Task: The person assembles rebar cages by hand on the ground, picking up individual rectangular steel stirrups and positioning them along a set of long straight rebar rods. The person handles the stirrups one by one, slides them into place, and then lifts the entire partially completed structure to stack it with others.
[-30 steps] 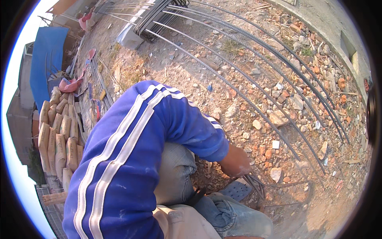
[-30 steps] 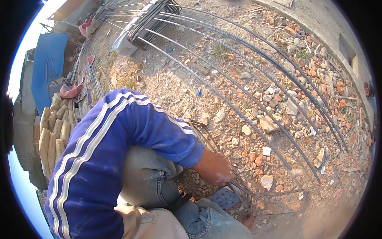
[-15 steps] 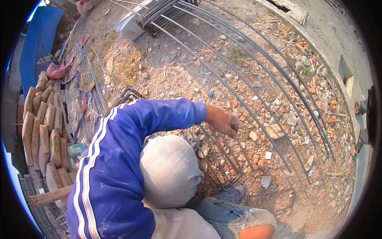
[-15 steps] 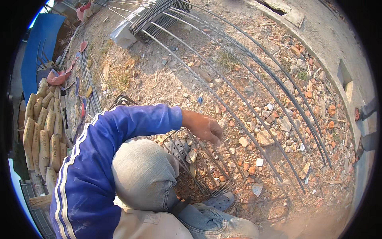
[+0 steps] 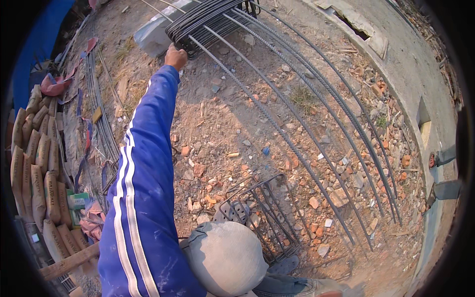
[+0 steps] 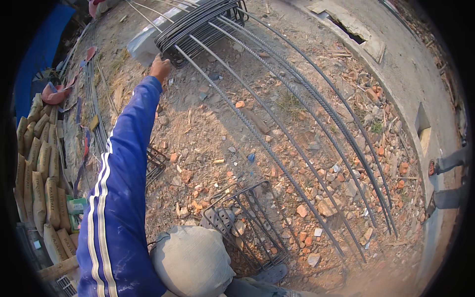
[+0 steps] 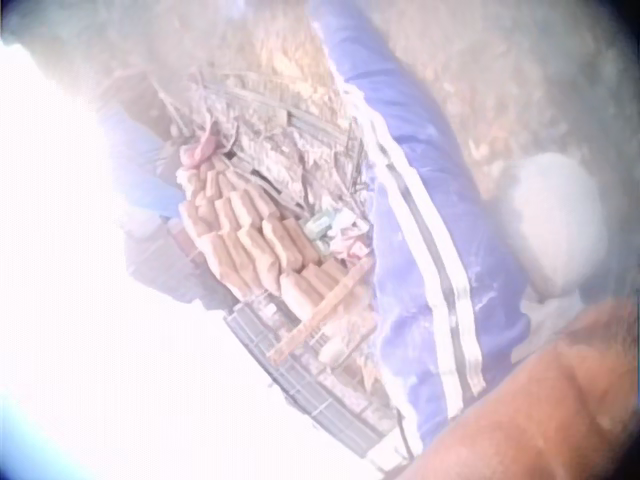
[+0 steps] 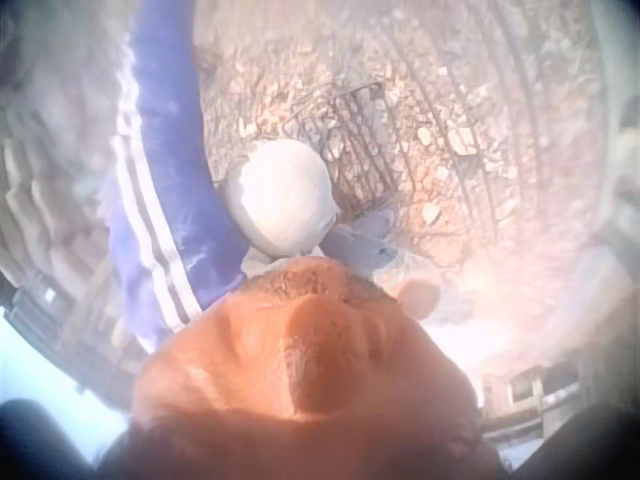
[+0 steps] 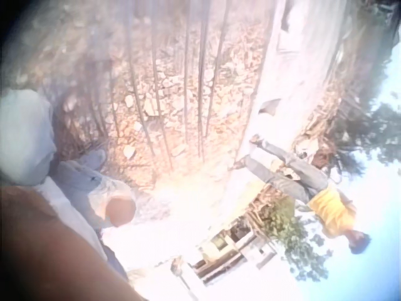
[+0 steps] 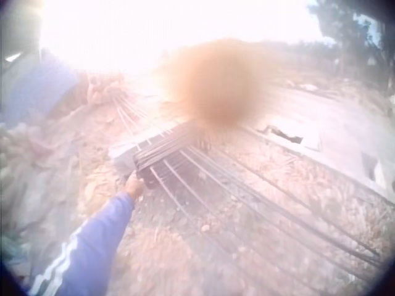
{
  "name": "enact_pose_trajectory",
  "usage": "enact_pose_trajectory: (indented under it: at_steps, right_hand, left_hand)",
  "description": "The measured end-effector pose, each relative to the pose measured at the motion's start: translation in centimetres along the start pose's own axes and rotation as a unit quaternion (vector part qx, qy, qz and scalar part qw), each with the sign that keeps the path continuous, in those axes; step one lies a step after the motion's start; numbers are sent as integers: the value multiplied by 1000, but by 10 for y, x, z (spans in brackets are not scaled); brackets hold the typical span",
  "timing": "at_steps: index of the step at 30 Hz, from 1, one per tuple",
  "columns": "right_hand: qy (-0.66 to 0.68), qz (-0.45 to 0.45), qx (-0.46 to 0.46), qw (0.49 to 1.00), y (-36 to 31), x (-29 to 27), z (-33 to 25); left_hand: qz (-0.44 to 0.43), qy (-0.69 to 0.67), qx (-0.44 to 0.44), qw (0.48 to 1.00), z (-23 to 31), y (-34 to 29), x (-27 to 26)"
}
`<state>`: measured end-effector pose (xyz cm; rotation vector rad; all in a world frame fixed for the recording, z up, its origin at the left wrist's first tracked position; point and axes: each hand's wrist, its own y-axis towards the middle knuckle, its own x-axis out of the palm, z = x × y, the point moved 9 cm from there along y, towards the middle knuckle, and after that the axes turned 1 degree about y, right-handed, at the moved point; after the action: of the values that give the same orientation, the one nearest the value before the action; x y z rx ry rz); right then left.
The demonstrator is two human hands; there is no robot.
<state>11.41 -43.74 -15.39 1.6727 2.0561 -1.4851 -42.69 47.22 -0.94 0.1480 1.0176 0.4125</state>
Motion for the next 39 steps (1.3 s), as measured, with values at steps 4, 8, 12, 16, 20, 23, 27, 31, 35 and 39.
enact_pose_trajectory:
  at_steps: [4,8,12,16,20,23,27,31,35,39]
  right_hand:
    - [-18,0,-5,1000,-9,5,-12]
    - [-31,5,-11,999,-17,4,-18]
    - [-39,6,-23,999,-23,3,-20]
    - [-38,8,-32,999,-31,-3,-22]
    - [-33,17,-64,997,-52,-24,-23]
    - [-29,64,-104,992,-84,-61,-15]
    - [15,167,-95,981,-107,-127,10]
    - [135,227,-52,963,-106,-195,26]
    - [319,193,8,928,-98,-224,30]
    - [353,194,-71,912,-67,-236,-2]
  left_hand:
    - [-20,-178,-25,983,8,-11,19]
    - [27,-230,28,972,47,-47,19]
    - [-16,-349,-69,934,40,-50,29]
    - [-24,-288,-37,957,33,-46,22]
    - [18,-211,0,977,41,-103,0]
    - [-115,-250,198,941,86,-231,-7]
    - [-293,-212,371,855,137,-402,-27]
    - [-446,-183,401,779,159,-501,-40]
    - [-559,-186,467,659,193,-559,-52]
    - [-637,-141,549,522,227,-622,-57]
